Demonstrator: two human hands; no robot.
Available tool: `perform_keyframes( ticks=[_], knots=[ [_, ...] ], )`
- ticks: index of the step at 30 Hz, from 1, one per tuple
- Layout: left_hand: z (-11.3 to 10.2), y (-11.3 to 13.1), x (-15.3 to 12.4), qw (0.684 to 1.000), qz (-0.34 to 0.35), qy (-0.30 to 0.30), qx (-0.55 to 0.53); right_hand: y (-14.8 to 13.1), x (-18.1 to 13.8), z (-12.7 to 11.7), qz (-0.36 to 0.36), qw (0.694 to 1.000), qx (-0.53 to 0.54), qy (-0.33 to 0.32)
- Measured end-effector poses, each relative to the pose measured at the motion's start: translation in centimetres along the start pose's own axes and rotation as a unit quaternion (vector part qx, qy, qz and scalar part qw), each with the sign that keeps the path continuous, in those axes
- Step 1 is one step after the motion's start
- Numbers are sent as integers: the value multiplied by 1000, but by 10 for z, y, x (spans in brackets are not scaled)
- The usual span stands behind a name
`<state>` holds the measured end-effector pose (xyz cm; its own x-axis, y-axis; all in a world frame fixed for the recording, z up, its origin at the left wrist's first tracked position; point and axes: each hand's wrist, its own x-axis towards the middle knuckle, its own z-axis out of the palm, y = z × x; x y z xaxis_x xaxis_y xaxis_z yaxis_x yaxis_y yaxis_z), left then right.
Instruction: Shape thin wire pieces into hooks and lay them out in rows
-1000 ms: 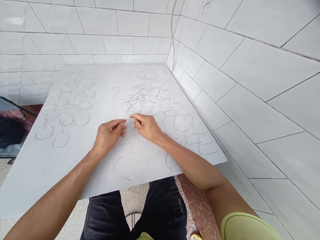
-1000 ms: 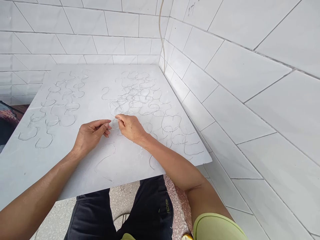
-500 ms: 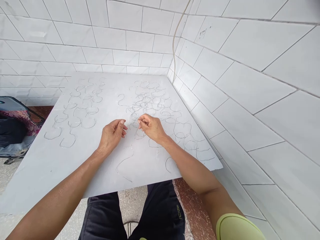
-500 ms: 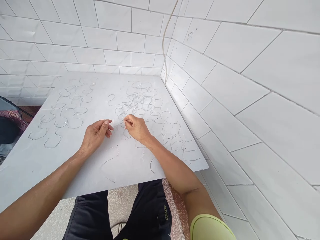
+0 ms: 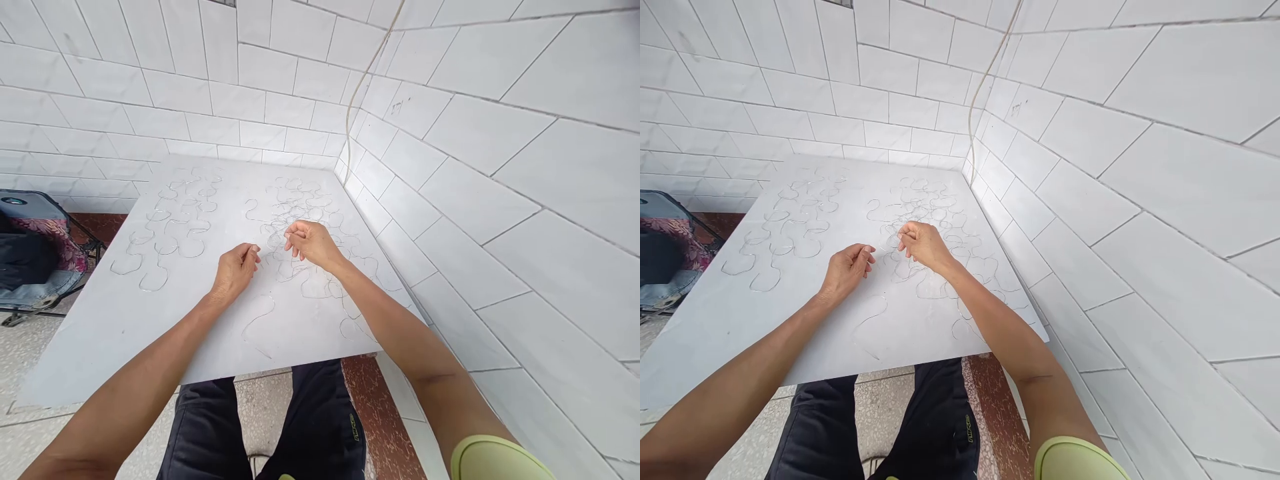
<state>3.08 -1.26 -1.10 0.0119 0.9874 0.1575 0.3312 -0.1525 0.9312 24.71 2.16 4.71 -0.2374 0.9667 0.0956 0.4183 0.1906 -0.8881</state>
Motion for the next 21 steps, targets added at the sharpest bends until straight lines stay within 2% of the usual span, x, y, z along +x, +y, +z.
perform_keyframes(
  ticks=[12, 16, 21],
  knots=[
    [-4, -3, 4, 1000, 11, 23, 5, -18, 37, 17, -43, 999, 15, 14],
    [-3, -4, 5, 999, 32, 11, 19, -22, 55, 21, -28, 996, 73, 43],
    [-2, -7, 9, 998, 45, 38, 33, -17, 78, 21, -1, 989, 138, 60]
  ],
)
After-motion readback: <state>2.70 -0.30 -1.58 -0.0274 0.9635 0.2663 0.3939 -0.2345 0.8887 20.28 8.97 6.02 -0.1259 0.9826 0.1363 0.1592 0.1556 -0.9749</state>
